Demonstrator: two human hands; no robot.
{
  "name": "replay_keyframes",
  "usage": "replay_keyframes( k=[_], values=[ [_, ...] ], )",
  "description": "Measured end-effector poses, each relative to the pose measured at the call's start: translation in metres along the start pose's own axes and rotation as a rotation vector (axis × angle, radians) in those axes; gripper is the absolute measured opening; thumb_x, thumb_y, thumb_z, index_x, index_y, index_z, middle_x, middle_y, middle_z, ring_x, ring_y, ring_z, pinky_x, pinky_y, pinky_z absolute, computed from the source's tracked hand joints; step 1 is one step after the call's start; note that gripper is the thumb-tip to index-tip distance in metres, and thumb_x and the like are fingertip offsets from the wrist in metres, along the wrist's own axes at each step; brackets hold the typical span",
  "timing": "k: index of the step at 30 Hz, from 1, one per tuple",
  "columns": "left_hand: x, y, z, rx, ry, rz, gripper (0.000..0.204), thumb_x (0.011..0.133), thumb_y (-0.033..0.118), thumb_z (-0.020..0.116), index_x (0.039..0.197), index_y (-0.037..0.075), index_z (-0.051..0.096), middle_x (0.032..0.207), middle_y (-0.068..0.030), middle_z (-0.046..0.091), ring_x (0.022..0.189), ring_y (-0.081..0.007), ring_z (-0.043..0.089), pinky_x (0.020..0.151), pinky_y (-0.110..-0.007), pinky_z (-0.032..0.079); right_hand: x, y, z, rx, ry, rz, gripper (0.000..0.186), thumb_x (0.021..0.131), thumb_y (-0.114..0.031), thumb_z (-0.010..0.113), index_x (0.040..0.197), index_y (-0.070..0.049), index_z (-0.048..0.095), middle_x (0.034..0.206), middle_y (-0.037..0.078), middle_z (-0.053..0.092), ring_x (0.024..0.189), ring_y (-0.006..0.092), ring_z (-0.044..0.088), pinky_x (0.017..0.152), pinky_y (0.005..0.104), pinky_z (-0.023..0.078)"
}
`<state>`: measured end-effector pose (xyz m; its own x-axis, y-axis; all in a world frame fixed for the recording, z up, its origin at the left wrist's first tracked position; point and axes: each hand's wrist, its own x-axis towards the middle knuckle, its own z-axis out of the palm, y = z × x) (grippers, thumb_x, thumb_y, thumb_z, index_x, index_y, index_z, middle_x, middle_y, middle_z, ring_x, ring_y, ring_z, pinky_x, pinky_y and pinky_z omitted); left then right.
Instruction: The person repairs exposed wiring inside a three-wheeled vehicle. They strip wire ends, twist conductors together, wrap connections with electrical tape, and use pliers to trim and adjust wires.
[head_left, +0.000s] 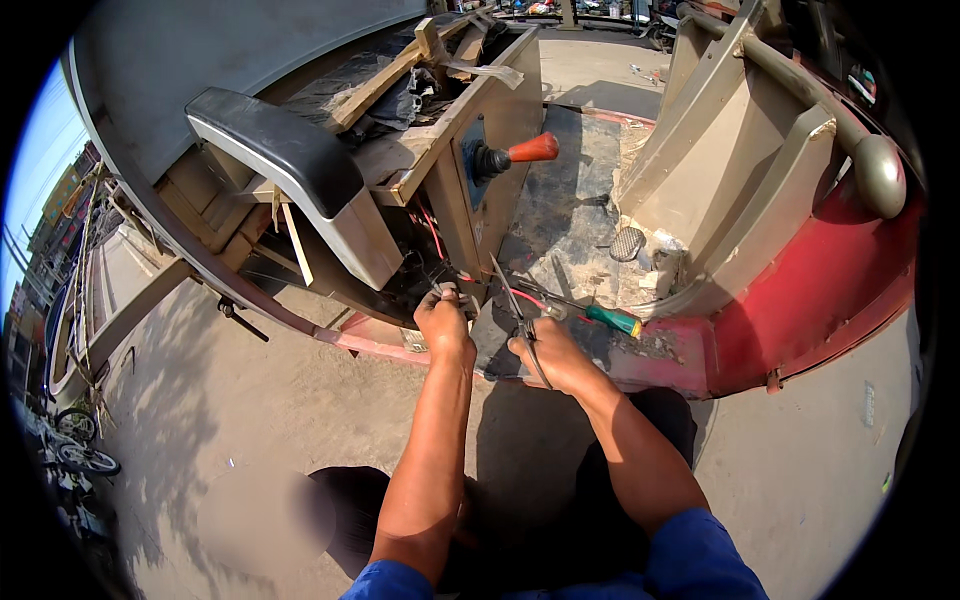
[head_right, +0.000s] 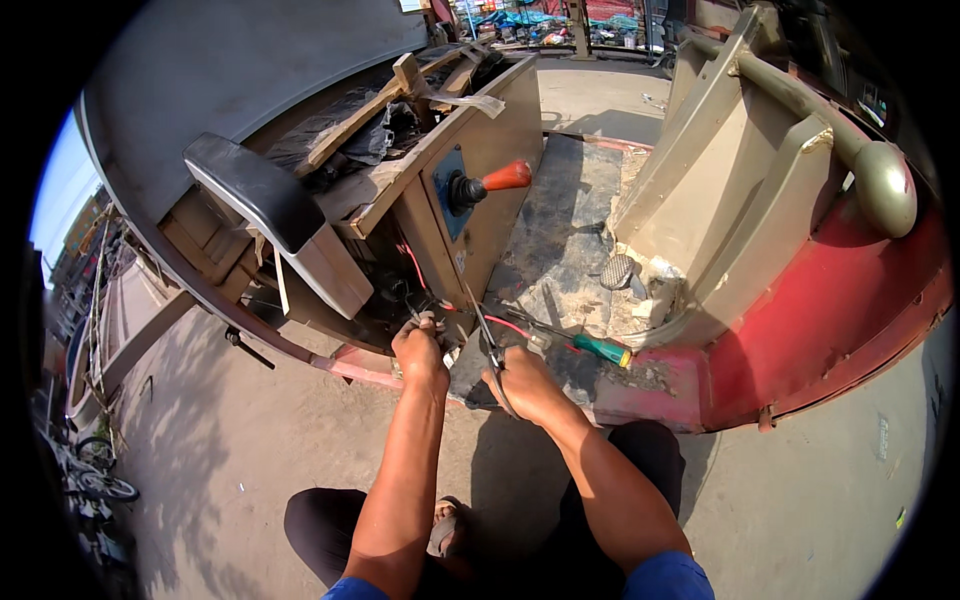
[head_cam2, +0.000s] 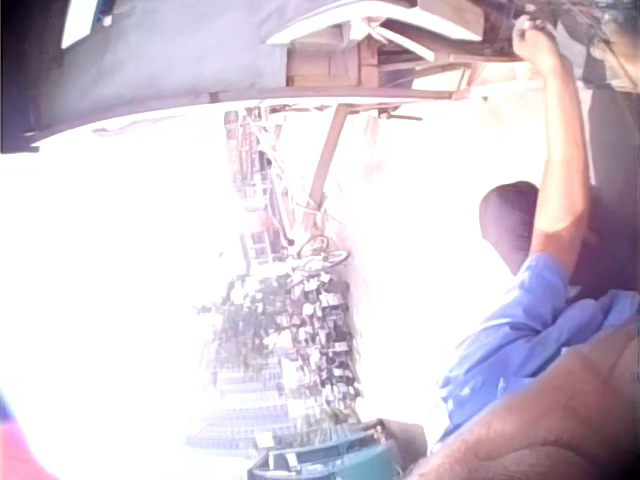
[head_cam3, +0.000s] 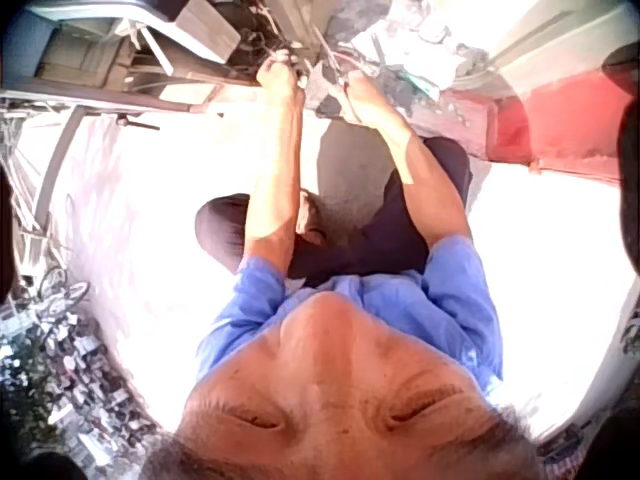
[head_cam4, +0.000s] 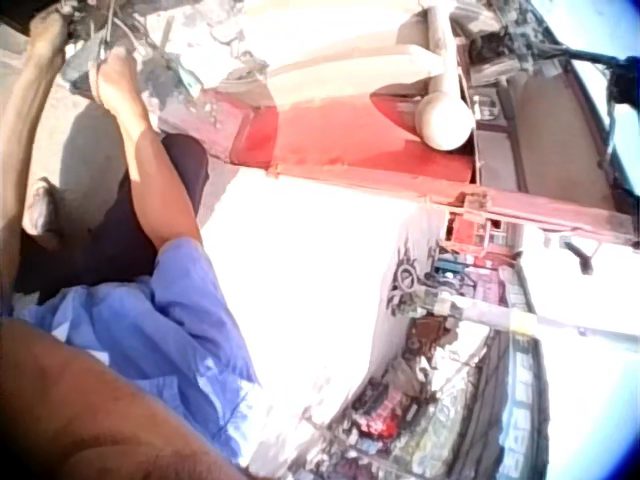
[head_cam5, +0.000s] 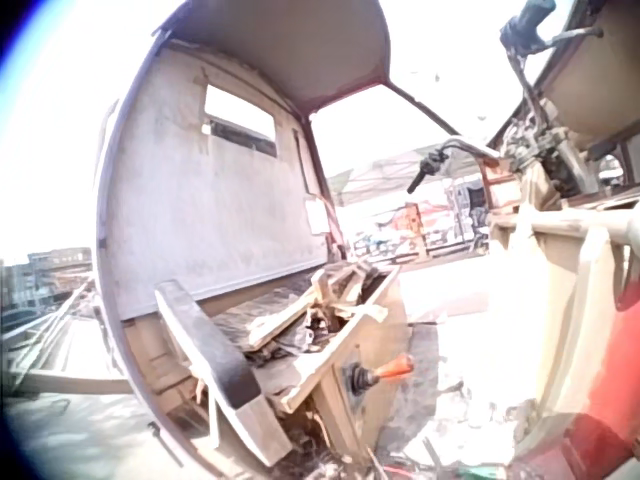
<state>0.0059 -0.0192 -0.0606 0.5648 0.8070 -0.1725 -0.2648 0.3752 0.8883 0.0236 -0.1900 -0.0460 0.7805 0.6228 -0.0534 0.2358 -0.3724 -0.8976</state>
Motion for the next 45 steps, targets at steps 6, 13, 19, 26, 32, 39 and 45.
replay_keyframes(
  k=[6, 13, 19, 26, 32, 39, 45],
  values=[
    [0.003, 0.0, 0.004, 0.069, -0.023, -0.087, 0.012, 0.095, 0.0, 0.054, 0.086, 0.004, 0.06, 0.076, -0.0037, 0.057, 0.057, -0.0152, 0.049, 0.054, -0.034, 0.048, -0.001, -0.004, 0.0, 0.057, 0.247, -0.172, 0.032, 0.085, -0.022, 0.068, 0.078, 0.006, 0.055, 0.07, 0.026, 0.061, 0.07, 0.0425, 0.065, 0.063, 0.0482, 0.047],
    [0.003, 0.008, 0.004, 0.135, -0.169, -0.197, 0.007, 0.095, 0.001, 0.058, 0.09, 0.002, 0.062, 0.08, -0.007, 0.062, 0.062, -0.0181, 0.058, 0.059, -0.037, 0.055, 0.009, -0.009, 0.006, 0.161, 0.439, -0.306, 0.021, 0.084, -0.007, 0.072, 0.088, 0.005, 0.054, 0.081, 0.021, 0.068, 0.076, 0.0337, 0.07, 0.067, 0.0402, 0.053],
    [-0.01, 0.028, 0.001, 0.246, -0.222, -0.334, 0.011, 0.092, 0.005, 0.068, 0.083, 0.001, 0.064, 0.077, -0.0079, 0.063, 0.065, -0.0194, 0.061, 0.061, -0.036, 0.055, 0.024, -0.002, 0.01, 0.444, 0.367, -0.406, 0.019, 0.083, 0.0, 0.073, 0.097, 0.005, 0.061, 0.086, 0.01, 0.069, 0.075, 0.0135, 0.064, 0.065, 0.0286, 0.051],
    [0.0, 0.036, -0.021, 0.314, -0.348, -0.359, 0.012, 0.089, 0.012, 0.074, 0.082, 0.005, 0.067, 0.079, -0.0024, 0.065, 0.065, -0.0149, 0.059, 0.059, -0.032, 0.053, 0.035, -0.003, 0.027, 0.211, 0.436, -0.392, 0.018, 0.081, -0.001, 0.075, 0.087, 0.003, 0.059, 0.076, 0.007, 0.067, 0.067, 0.0119, 0.061, 0.06, 0.0291, 0.049],
    [0.005, 0.039, -0.027, 0.264, -0.424, -0.37, 0.015, 0.091, 0.014, 0.073, 0.081, 0.003, 0.068, 0.076, -0.0027, 0.065, 0.064, -0.0129, 0.058, 0.058, -0.03, 0.05, 0.043, 0.002, 0.032, 0.236, 0.362, -0.376, 0.018, 0.083, -0.004, 0.075, 0.086, 0.001, 0.058, 0.071, 0.004, 0.063, 0.063, 0.0089, 0.057, 0.056, 0.0268, 0.046],
    [0.008, 0.039, -0.044, 0.706, -0.501, 0.021, 0.016, 0.094, 0.016, 0.068, 0.086, 0.001, 0.067, 0.075, -0.0068, 0.065, 0.069, -0.0169, 0.063, 0.06, -0.033, 0.049, 0.045, 0.001, 0.029, 0.165, 0.323, -0.347, 0.016, 0.086, -0.004, 0.072, 0.088, 0.0, 0.057, 0.07, 0.002, 0.06, 0.061, 0.0076, 0.054, 0.054, 0.026, 0.044],
    [-0.013, 0.068, -0.018, 1.053, -0.694, 1.238, 0.028, 0.081, 0.003, 0.07, 0.108, 0.005, 0.067, 0.103, -0.0124, 0.063, 0.109, -0.0331, 0.058, 0.088, -0.042, 0.047, 0.034, 0.002, 0.013, 0.099, 0.327, -0.308, 0.014, 0.087, -0.003, 0.07, 0.089, 0.001, 0.056, 0.074, 0.003, 0.06, 0.063, 0.007, 0.053, 0.055, 0.0257, 0.044]
  ],
)
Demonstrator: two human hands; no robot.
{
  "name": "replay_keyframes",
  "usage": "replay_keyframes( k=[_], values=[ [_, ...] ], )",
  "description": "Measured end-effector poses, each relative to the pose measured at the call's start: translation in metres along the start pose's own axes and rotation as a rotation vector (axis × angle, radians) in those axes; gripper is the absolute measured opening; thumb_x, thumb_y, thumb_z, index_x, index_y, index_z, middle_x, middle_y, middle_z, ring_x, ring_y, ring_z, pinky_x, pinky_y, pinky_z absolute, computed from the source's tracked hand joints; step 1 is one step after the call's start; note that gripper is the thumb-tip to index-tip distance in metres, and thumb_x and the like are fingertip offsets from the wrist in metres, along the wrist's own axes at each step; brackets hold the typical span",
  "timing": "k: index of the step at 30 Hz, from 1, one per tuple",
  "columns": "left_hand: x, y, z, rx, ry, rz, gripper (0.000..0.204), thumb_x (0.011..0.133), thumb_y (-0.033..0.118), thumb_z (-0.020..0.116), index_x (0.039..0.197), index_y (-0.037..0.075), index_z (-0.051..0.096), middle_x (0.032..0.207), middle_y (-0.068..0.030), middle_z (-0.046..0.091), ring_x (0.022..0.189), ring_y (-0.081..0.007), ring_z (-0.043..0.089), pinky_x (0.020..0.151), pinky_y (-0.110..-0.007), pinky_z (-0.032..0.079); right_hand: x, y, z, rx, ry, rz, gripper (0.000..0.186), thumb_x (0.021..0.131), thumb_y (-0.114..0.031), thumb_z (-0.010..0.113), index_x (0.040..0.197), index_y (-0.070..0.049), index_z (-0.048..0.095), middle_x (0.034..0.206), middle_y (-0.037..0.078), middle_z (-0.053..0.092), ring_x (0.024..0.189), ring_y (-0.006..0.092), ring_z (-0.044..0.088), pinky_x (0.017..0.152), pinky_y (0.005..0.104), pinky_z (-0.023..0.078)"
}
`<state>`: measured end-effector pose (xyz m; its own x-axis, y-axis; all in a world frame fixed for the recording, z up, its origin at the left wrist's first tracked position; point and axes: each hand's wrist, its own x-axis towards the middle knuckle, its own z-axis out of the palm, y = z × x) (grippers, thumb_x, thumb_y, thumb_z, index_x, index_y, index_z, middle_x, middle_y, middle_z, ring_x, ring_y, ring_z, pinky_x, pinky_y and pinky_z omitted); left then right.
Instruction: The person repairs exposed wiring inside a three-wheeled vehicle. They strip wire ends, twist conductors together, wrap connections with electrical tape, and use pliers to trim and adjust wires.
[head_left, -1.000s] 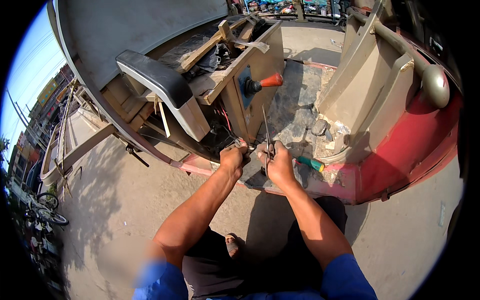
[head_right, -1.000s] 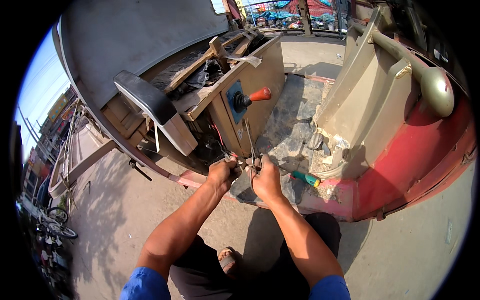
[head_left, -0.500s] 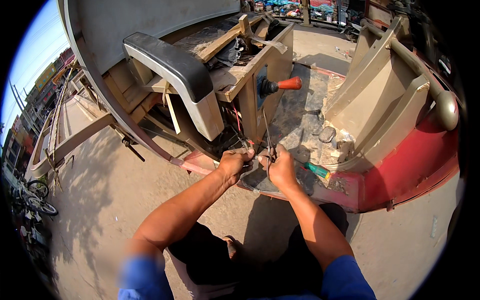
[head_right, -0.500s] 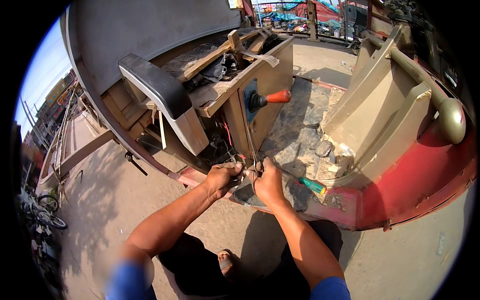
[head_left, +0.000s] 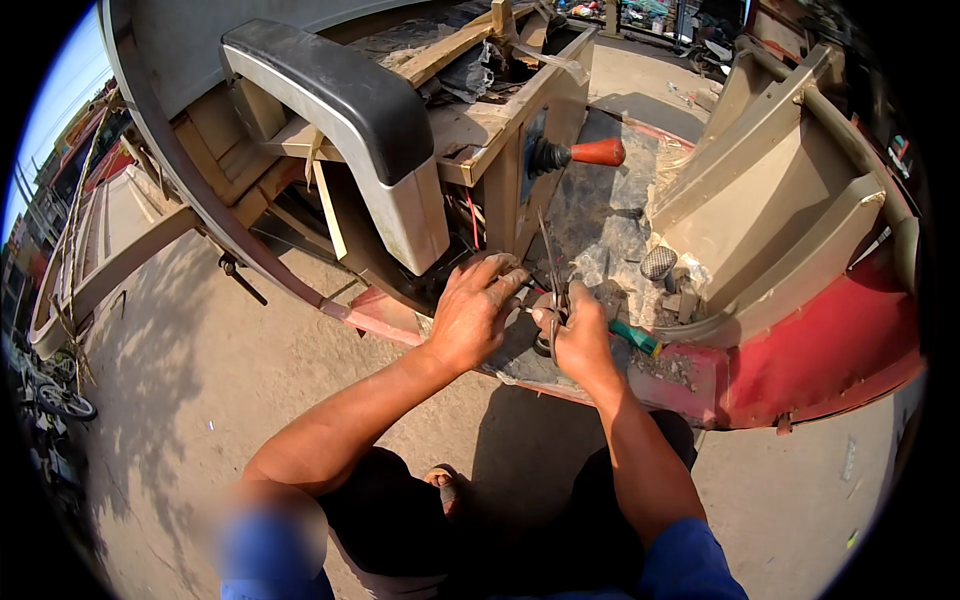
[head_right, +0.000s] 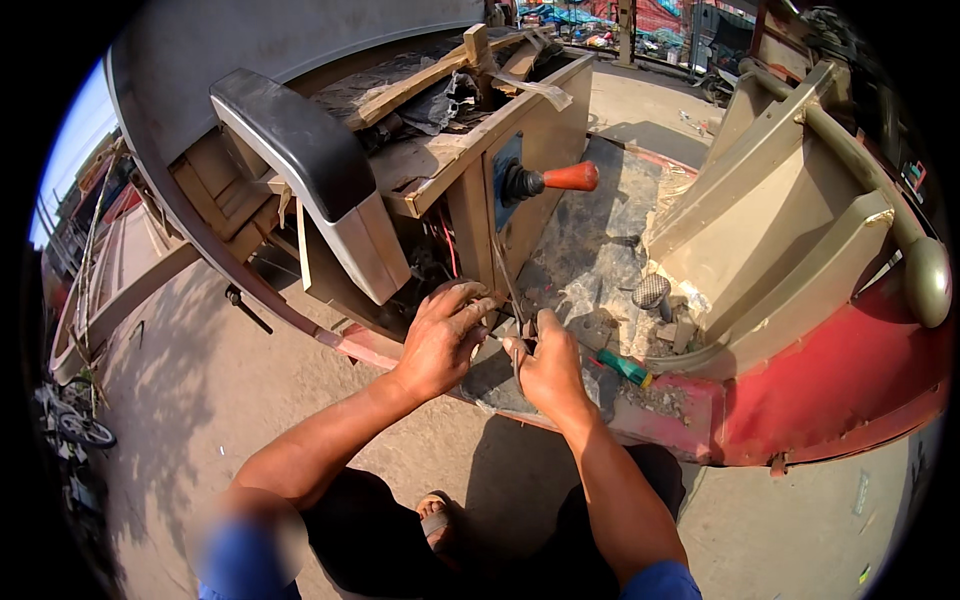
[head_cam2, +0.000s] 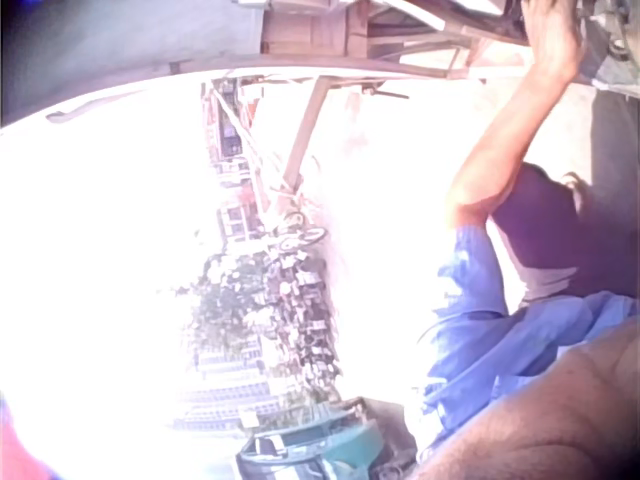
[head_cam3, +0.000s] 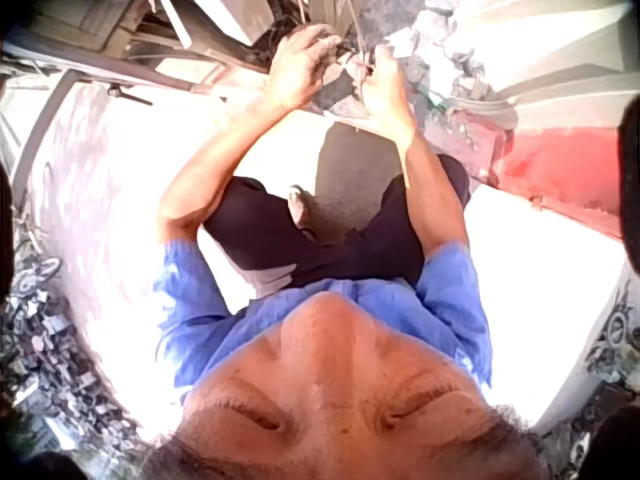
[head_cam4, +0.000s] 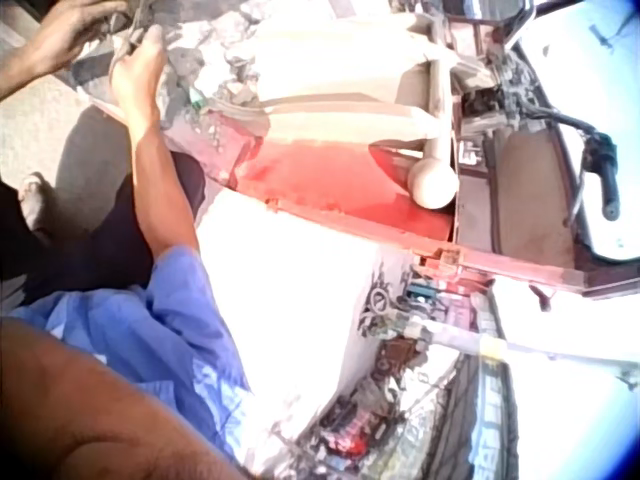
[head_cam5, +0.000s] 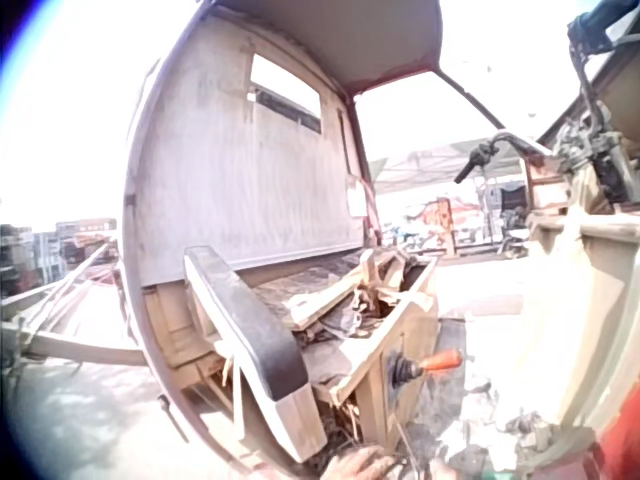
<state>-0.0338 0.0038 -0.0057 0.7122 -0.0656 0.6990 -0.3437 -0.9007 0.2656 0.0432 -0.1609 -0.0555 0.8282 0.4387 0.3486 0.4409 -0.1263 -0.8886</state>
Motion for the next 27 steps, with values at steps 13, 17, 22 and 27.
replay_keyframes(
  k=[13, 17, 22, 27],
  values=[
    [-0.011, -0.031, 0.02, -0.217, -0.148, 0.017, 0.01, 0.081, 0.0, 0.069, 0.086, -0.001, 0.061, 0.081, -0.0159, 0.055, 0.08, -0.0384, 0.056, 0.068, -0.046, 0.045, 0.001, -0.013, 0.0, -0.028, 0.082, -0.025, 0.017, 0.084, -0.005, 0.075, 0.088, 0.001, 0.06, 0.071, 0.002, 0.061, 0.062, 0.0066, 0.052, 0.056, 0.0261, 0.043],
    [-0.013, -0.033, 0.025, -0.25, -0.144, -0.042, 0.011, 0.082, 0.0, 0.068, 0.084, -0.002, 0.058, 0.076, -0.0179, 0.052, 0.077, -0.0406, 0.055, 0.066, -0.046, 0.043, 0.002, -0.019, 0.0, -0.038, 0.107, -0.023, 0.017, 0.083, -0.006, 0.077, 0.085, 0.001, 0.062, 0.067, 0.002, 0.061, 0.06, 0.0073, 0.053, 0.054, 0.0276, 0.042],
    [-0.01, -0.025, 0.025, -0.249, -0.117, -0.135, 0.017, 0.084, 0.0, 0.067, 0.078, -0.004, 0.052, 0.073, -0.0196, 0.051, 0.072, -0.0423, 0.053, 0.062, -0.046, 0.041, -0.003, -0.015, 0.013, -0.06, 0.264, -0.111, 0.02, 0.082, -0.008, 0.078, 0.083, 0.002, 0.061, 0.06, 0.004, 0.058, 0.054, 0.0098, 0.051, 0.051, 0.0316, 0.042],
    [-0.012, -0.027, 0.027, -0.248, -0.079, -0.163, 0.016, 0.084, 0.0, 0.067, 0.078, -0.004, 0.053, 0.072, -0.0202, 0.05, 0.07, -0.0431, 0.05, 0.062, -0.047, 0.041, -0.008, -0.02, 0.02, -0.2, 0.323, -0.16, 0.024, 0.082, -0.01, 0.078, 0.079, 0.001, 0.057, 0.058, 0.004, 0.057, 0.054, 0.0104, 0.053, 0.05, 0.0321, 0.043]
  ],
)
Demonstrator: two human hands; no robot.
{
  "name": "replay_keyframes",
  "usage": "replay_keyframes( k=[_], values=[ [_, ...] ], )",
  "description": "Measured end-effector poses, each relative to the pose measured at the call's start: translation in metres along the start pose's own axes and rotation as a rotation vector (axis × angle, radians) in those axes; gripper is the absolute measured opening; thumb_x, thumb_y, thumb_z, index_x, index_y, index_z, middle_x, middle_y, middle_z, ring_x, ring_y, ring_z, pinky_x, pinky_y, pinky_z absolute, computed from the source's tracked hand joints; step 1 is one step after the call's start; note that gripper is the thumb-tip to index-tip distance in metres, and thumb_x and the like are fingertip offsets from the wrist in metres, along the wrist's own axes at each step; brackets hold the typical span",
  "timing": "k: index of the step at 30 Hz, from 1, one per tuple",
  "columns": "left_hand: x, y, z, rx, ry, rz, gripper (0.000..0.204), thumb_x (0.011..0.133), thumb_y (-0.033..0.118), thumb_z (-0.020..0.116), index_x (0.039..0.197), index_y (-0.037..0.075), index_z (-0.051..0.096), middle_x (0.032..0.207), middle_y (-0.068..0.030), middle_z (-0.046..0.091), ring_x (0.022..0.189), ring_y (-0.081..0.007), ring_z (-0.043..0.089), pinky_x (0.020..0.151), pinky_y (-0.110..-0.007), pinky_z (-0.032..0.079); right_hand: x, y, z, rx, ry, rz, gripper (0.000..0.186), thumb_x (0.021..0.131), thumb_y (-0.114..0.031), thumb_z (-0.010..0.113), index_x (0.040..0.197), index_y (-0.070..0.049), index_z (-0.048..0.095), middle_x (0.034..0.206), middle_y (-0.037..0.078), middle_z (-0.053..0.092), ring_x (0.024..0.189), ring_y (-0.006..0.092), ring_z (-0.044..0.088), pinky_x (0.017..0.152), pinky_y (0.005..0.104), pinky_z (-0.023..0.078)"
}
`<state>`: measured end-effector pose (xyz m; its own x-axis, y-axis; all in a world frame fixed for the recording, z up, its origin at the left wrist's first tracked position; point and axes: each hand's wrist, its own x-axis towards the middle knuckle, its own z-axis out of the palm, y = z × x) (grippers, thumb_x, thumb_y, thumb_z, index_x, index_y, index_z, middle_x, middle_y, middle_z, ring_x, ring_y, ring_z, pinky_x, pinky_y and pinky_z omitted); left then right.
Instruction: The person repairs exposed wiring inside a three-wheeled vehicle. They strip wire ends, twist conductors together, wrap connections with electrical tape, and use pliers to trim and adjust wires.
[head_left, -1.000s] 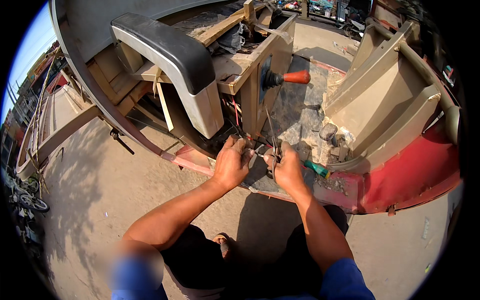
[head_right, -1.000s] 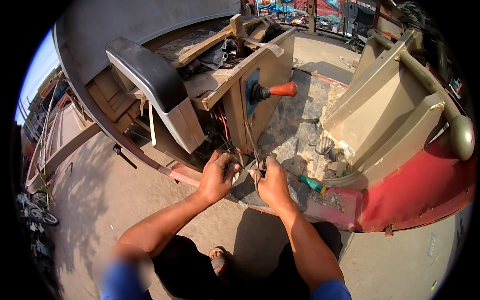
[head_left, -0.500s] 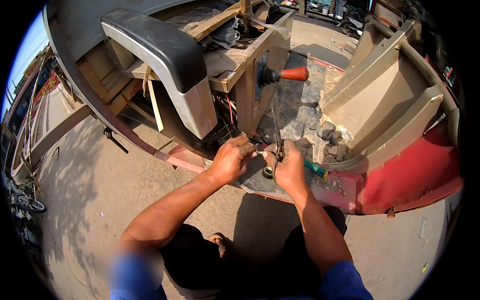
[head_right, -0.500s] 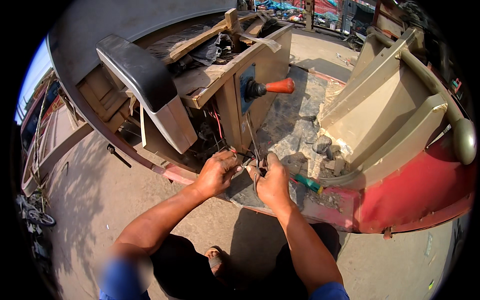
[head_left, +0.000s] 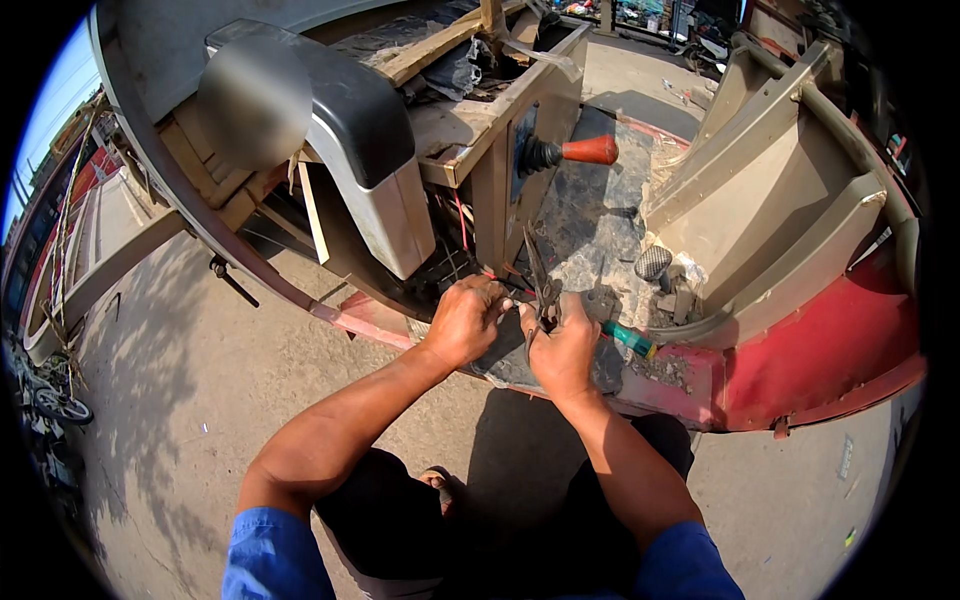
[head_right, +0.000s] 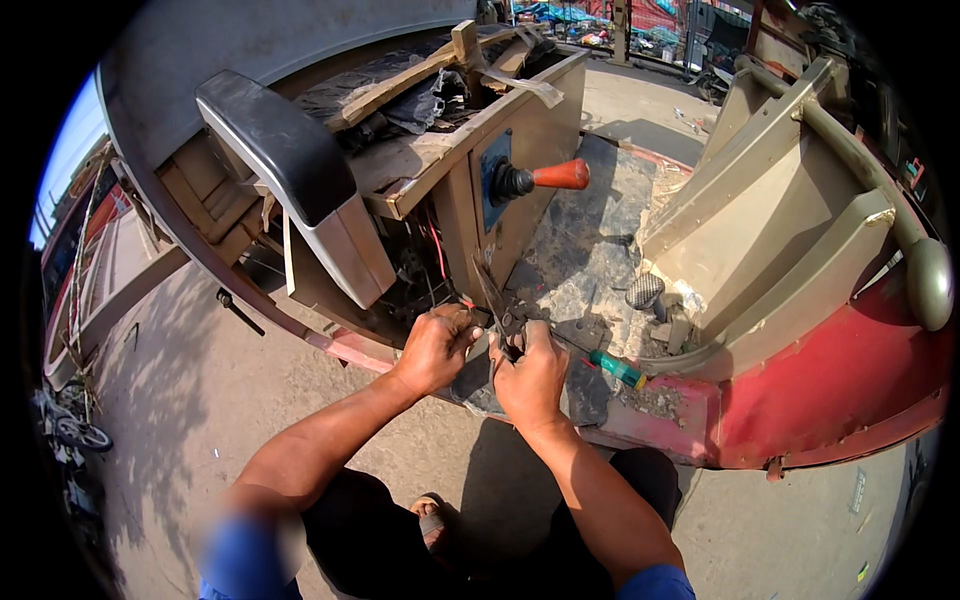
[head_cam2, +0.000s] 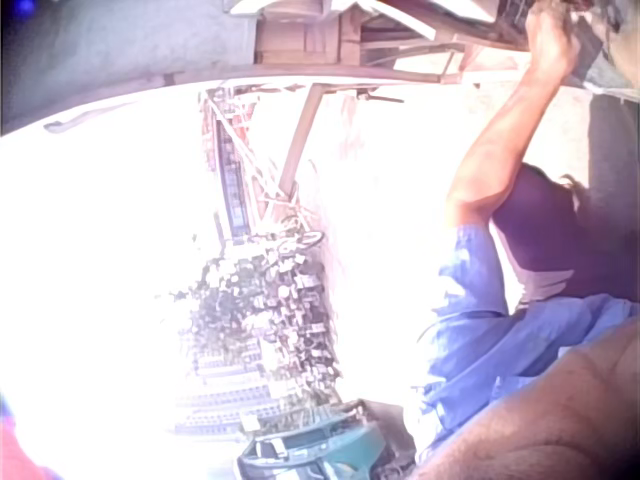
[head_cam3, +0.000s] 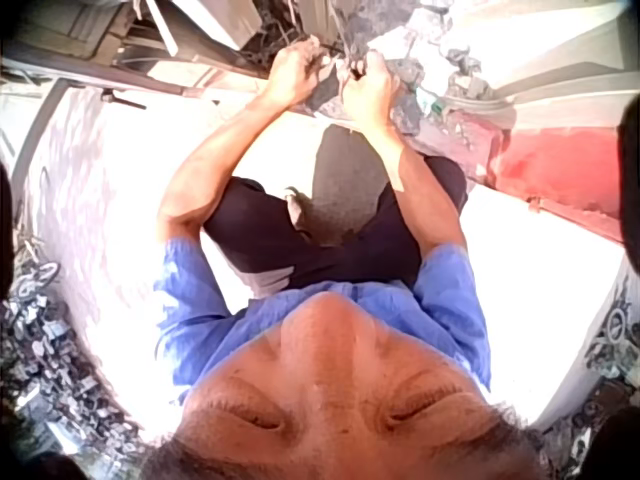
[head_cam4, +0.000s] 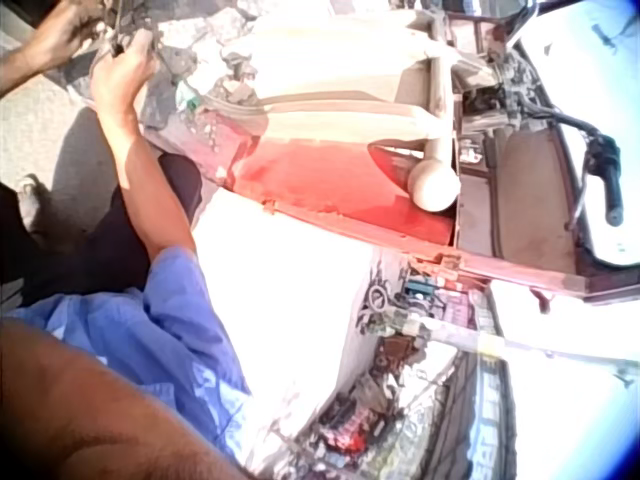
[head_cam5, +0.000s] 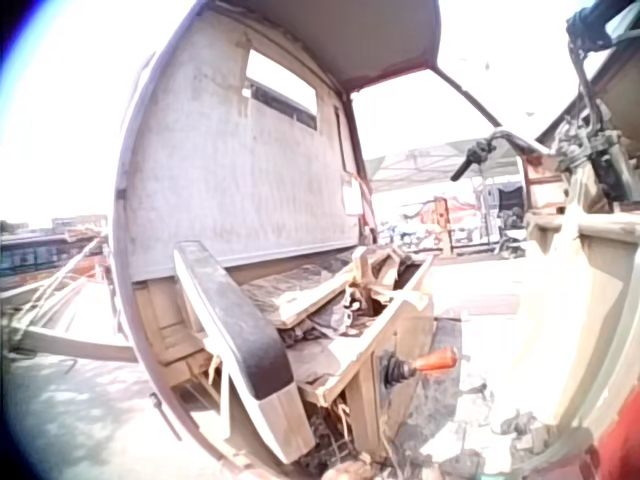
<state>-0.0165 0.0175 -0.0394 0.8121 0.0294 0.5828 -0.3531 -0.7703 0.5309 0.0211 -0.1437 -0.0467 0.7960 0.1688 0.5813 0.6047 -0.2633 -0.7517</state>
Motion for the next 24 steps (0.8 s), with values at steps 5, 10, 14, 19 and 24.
replay_keyframes(
  k=[5, 10, 14, 19, 24],
  values=[
    [0.003, -0.004, 0.0, -0.084, -0.025, -0.095, 0.013, 0.092, 0.006, 0.065, 0.084, -0.004, 0.06, 0.067, -0.0119, 0.056, 0.061, -0.0239, 0.056, 0.058, -0.038, 0.043, 0.011, 0.02, 0.001, 0.267, -0.03, 0.23, 0.033, 0.084, -0.014, 0.077, 0.074, 0.001, 0.05, 0.06, 0.01, 0.056, 0.053, 0.0184, 0.052, 0.051, 0.0373, 0.041],
    [0.002, -0.009, -0.006, -0.346, -0.004, -0.343, 0.017, 0.098, 0.011, 0.061, 0.093, -0.004, 0.065, 0.074, -0.0017, 0.064, 0.067, -0.0071, 0.056, 0.063, -0.027, 0.049, 0.013, 0.004, -0.021, 0.055, -0.186, 0.225, 0.041, 0.089, -0.029, 0.073, 0.074, 0.001, 0.051, 0.058, 0.014, 0.055, 0.052, 0.0251, 0.055, 0.052, 0.0409, 0.042],
    [0.003, -0.002, -0.008, -0.354, 0.023, -0.342, 0.016, 0.098, 0.01, 0.061, 0.094, -0.005, 0.065, 0.075, -0.002, 0.062, 0.07, -0.0061, 0.055, 0.063, -0.027, 0.05, 0.0, 0.015, -0.024, -0.146, -0.381, 0.17, 0.041, 0.09, -0.032, 0.066, 0.085, 0.006, 0.052, 0.067, 0.021, 0.059, 0.064, 0.0374, 0.062, 0.061, 0.0471, 0.045],
    [0.002, -0.005, -0.006, -0.41, 0.053, -0.365, 0.016, 0.098, 0.01, 0.062, 0.096, -0.005, 0.066, 0.076, -0.0017, 0.062, 0.072, -0.006, 0.055, 0.064, -0.026, 0.049, -0.001, 0.005, -0.019, -0.3, -0.52, 0.125, 0.047, 0.088, -0.033, 0.065, 0.097, 0.011, 0.053, 0.087, 0.031, 0.063, 0.083, 0.0476, 0.064, 0.076, 0.0514, 0.05],
    [0.006, -0.002, -0.01, -0.251, 0.009, -0.32, 0.012, 0.097, 0.007, 0.063, 0.097, -0.004, 0.067, 0.08, -0.0028, 0.065, 0.072, -0.0063, 0.056, 0.066, -0.026, 0.05, 0.01, 0.0, -0.005, -0.286, -0.517, 0.12, 0.042, 0.086, -0.032, 0.066, 0.09, 0.009, 0.057, 0.077, 0.028, 0.065, 0.077, 0.0473, 0.065, 0.07, 0.0516, 0.051]
  ],
)
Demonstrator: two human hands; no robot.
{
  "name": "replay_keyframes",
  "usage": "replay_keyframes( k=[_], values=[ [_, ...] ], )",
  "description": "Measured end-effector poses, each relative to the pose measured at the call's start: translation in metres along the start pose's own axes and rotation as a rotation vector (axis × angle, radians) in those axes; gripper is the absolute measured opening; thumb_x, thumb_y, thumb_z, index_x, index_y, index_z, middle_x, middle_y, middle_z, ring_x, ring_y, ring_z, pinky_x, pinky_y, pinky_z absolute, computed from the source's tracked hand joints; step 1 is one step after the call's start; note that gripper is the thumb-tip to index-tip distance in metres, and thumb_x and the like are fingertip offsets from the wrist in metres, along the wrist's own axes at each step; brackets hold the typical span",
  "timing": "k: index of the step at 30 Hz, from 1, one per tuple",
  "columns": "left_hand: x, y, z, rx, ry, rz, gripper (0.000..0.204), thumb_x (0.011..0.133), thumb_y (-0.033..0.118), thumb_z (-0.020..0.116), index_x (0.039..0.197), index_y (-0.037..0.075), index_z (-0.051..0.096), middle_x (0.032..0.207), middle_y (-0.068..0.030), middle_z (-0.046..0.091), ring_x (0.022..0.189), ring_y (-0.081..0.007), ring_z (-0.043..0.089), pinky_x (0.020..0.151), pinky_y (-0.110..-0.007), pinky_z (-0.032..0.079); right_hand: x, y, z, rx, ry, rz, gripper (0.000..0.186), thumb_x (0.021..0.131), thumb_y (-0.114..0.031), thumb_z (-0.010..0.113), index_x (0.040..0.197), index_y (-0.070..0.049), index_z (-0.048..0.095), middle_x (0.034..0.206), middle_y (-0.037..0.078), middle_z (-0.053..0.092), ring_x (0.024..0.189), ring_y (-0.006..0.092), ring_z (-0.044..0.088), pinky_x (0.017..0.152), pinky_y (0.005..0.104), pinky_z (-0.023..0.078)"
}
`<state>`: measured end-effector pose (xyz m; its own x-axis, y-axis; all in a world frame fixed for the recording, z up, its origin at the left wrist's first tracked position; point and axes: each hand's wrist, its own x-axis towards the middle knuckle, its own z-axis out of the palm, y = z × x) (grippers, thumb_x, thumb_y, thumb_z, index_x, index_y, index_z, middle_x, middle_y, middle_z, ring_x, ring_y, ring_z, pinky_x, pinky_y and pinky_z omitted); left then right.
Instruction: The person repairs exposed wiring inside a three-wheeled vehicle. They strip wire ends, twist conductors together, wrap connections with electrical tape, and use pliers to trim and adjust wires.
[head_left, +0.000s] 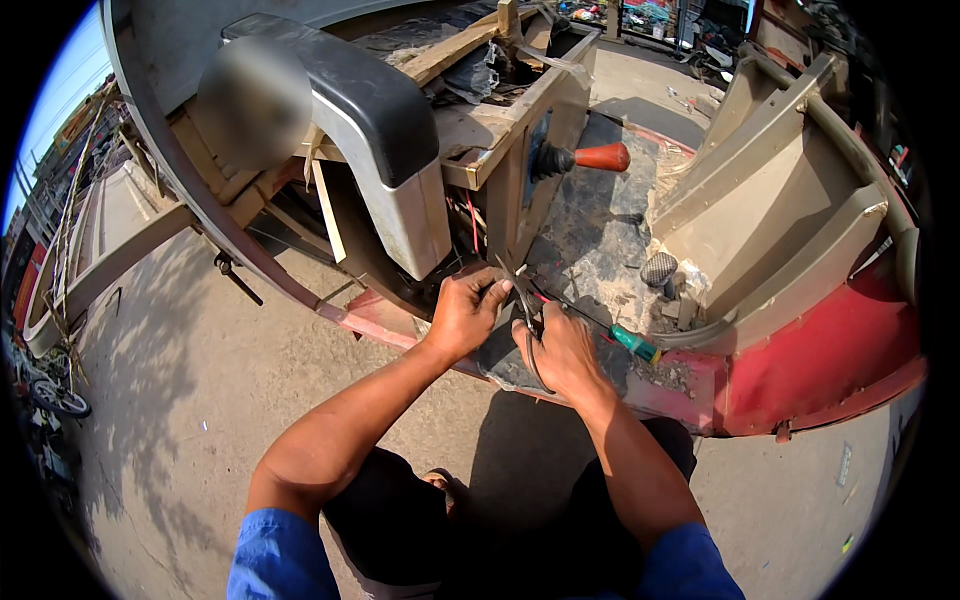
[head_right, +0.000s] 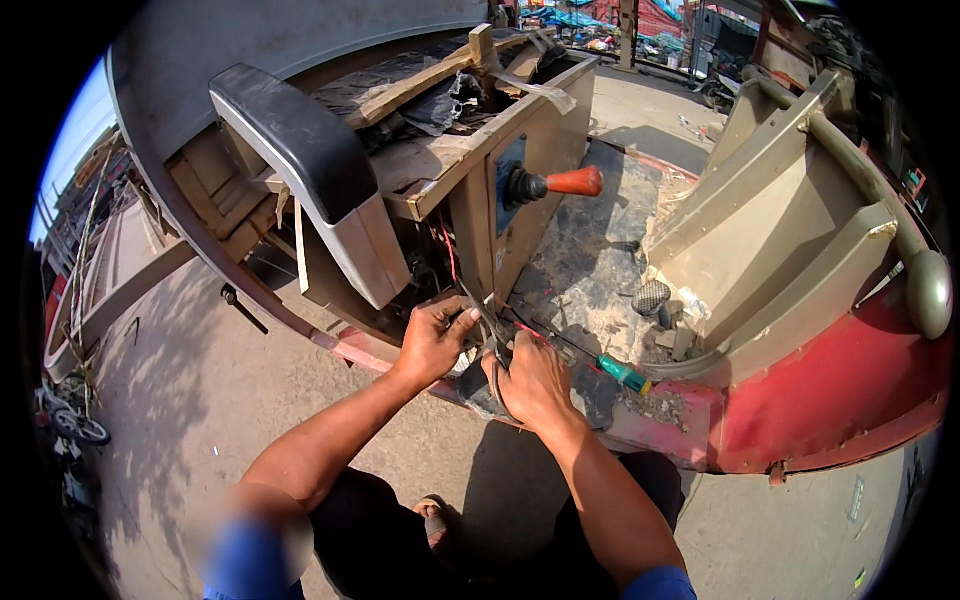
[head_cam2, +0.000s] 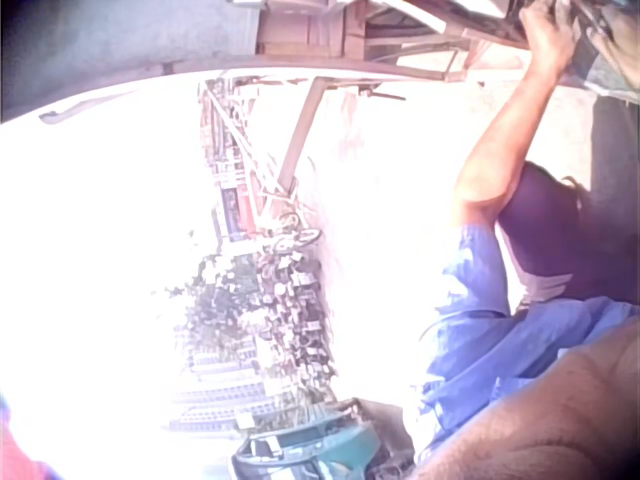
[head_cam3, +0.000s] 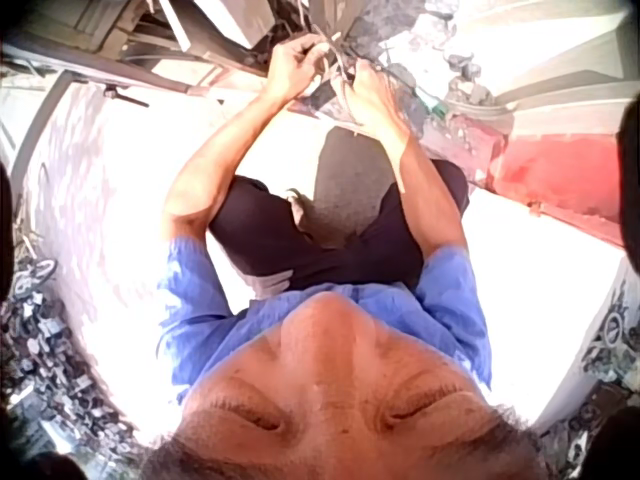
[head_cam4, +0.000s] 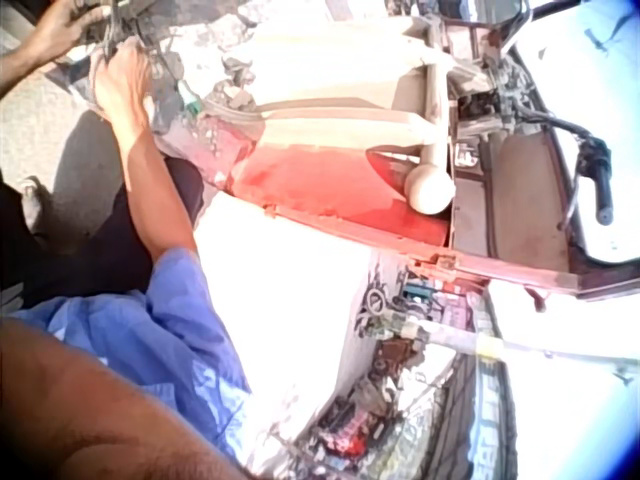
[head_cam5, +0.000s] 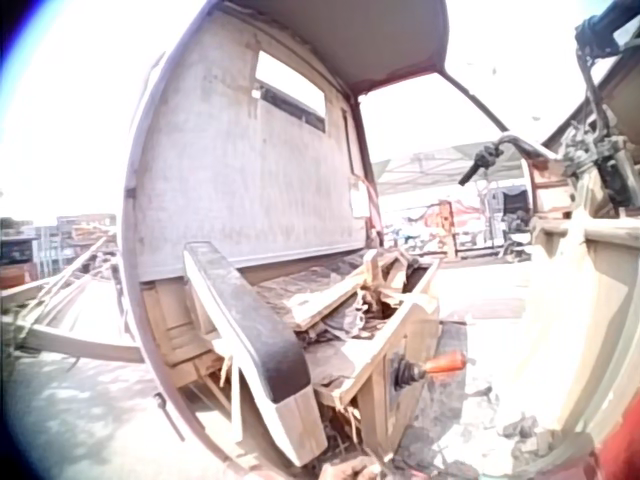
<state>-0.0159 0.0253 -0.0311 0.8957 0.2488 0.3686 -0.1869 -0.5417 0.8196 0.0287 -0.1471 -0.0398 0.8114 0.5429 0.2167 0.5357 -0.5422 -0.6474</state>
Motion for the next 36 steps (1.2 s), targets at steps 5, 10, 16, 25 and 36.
replay_keyframes(
  k=[5, 10, 16, 25, 36],
  values=[
    [0.002, -0.009, -0.001, -0.089, -0.013, -0.023, 0.027, 0.086, -0.007, 0.065, 0.113, -0.003, 0.062, 0.096, -0.0081, 0.068, 0.088, -0.0135, 0.063, 0.079, -0.03, 0.053, 0.0, 0.002, 0.001, 0.075, 0.064, -0.042, 0.038, 0.085, -0.028, 0.065, 0.08, 0.009, 0.057, 0.066, 0.027, 0.06, 0.067, 0.0464, 0.063, 0.065, 0.0516, 0.048],
    [0.003, -0.011, -0.004, -0.075, 0.042, 0.053, 0.054, 0.076, -0.017, 0.061, 0.127, -0.002, 0.053, 0.119, -0.0131, 0.064, 0.115, -0.0199, 0.06, 0.095, -0.032, 0.049, 0.001, 0.012, 0.006, 0.143, 0.047, 0.0, 0.038, 0.084, -0.029, 0.064, 0.079, 0.008, 0.058, 0.067, 0.027, 0.06, 0.069, 0.0479, 0.062, 0.065, 0.0517, 0.048],
    [0.003, -0.024, -0.004, -0.022, 0.079, 0.149, 0.045, 0.079, -0.005, 0.064, 0.123, -0.001, 0.055, 0.107, -0.0212, 0.065, 0.098, -0.0319, 0.064, 0.084, -0.037, 0.05, 0.002, 0.013, 0.004, 0.205, 0.016, 0.035, 0.038, 0.083, -0.028, 0.063, 0.076, 0.008, 0.057, 0.067, 0.027, 0.059, 0.066, 0.0461, 0.061, 0.063, 0.0512, 0.046],
    [0.001, -0.004, -0.008, -0.14, 0.051, -0.098, 0.018, 0.092, 0.002, 0.066, 0.108, -0.004, 0.065, 0.09, -0.0075, 0.069, 0.084, -0.011, 0.061, 0.075, -0.03, 0.051, 0.001, 0.016, 0.005, 0.197, 0.018, 0.039, 0.037, 0.083, -0.028, 0.063, 0.077, 0.008, 0.058, 0.066, 0.027, 0.06, 0.066, 0.0457, 0.062, 0.063, 0.0513, 0.047],
    [0.002, -0.011, -0.007, -0.153, -0.095, -0.019, 0.012, 0.097, 0.008, 0.063, 0.099, -0.004, 0.064, 0.077, -0.0014, 0.063, 0.077, -0.0081, 0.06, 0.069, -0.027, 0.051, -0.006, 0.007, 0.002, 0.023, 0.127, -0.037, 0.031, 0.082, -0.023, 0.065, 0.076, 0.007, 0.058, 0.068, 0.026, 0.062, 0.069, 0.0463, 0.063, 0.064, 0.0518, 0.048]
  ],
)
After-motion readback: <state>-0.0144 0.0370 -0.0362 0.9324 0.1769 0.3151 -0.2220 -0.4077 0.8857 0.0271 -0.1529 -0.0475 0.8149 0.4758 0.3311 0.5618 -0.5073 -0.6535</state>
